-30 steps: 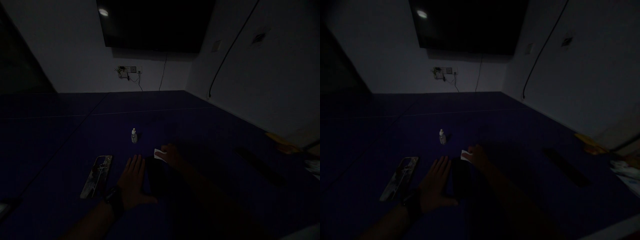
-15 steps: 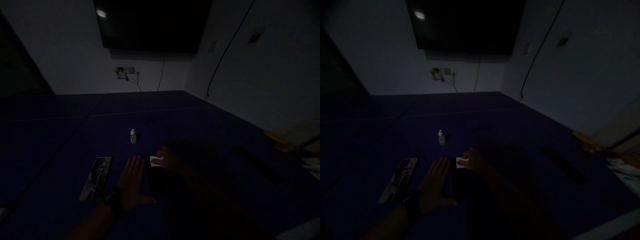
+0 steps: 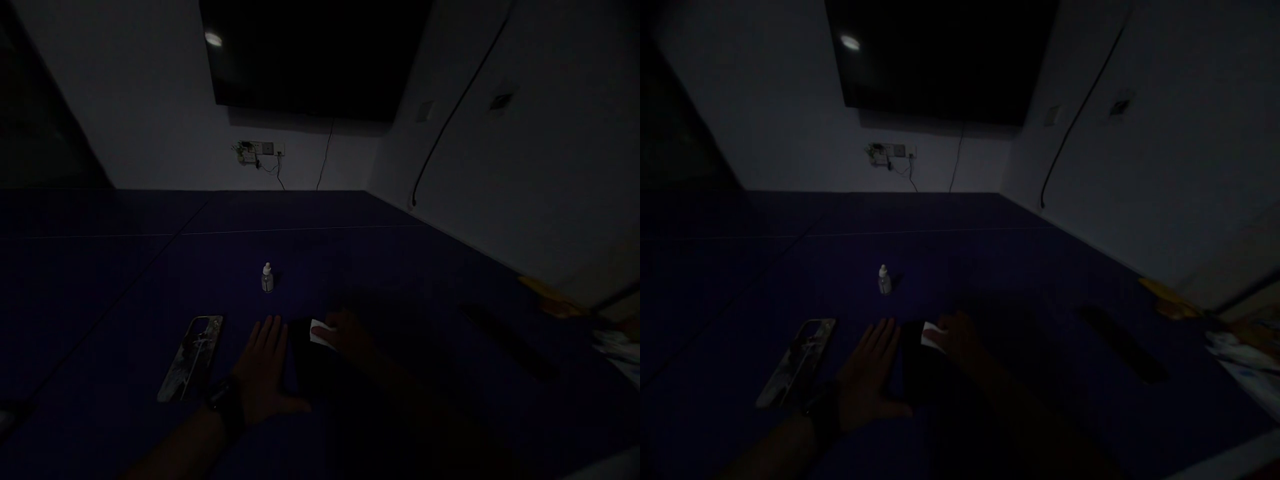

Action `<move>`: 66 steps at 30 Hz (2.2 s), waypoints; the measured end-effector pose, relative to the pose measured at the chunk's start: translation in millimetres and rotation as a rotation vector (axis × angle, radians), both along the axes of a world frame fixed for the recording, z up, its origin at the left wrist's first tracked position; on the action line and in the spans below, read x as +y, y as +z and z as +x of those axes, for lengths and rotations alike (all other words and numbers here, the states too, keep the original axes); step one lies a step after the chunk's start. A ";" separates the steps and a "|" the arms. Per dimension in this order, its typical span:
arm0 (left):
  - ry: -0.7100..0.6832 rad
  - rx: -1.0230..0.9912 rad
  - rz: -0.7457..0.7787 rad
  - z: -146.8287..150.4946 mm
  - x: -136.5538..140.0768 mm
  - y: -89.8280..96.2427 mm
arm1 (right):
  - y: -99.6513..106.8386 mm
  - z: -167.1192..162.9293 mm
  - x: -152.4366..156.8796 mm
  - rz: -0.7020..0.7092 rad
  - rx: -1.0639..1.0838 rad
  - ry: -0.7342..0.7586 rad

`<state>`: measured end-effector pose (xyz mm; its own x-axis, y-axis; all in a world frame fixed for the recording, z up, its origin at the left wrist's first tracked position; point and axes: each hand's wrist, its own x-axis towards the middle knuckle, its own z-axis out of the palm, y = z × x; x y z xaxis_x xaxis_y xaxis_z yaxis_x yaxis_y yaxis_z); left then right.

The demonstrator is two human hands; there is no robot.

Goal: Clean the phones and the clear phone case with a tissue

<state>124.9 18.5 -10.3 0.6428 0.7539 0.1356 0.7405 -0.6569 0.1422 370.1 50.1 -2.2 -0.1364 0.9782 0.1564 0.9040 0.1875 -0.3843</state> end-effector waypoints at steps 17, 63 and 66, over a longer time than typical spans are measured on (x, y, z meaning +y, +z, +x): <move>0.019 0.024 -0.028 1.3 -1.1 7.5 | -2.3 8.8 5.3 -0.022 0.012 0.157; 0.031 0.006 -0.043 4.2 -2.6 10.8 | -1.5 2.4 6.4 -0.080 0.024 0.214; 0.035 0.000 -0.043 4.2 -3.1 11.1 | 2.4 9.4 6.8 -0.099 0.020 0.196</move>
<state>129.1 15.4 0.8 0.6157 0.7812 0.1029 0.7630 -0.6237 0.1697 379.6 56.9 0.2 -0.3237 0.9439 0.0655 0.8456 0.3197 -0.4274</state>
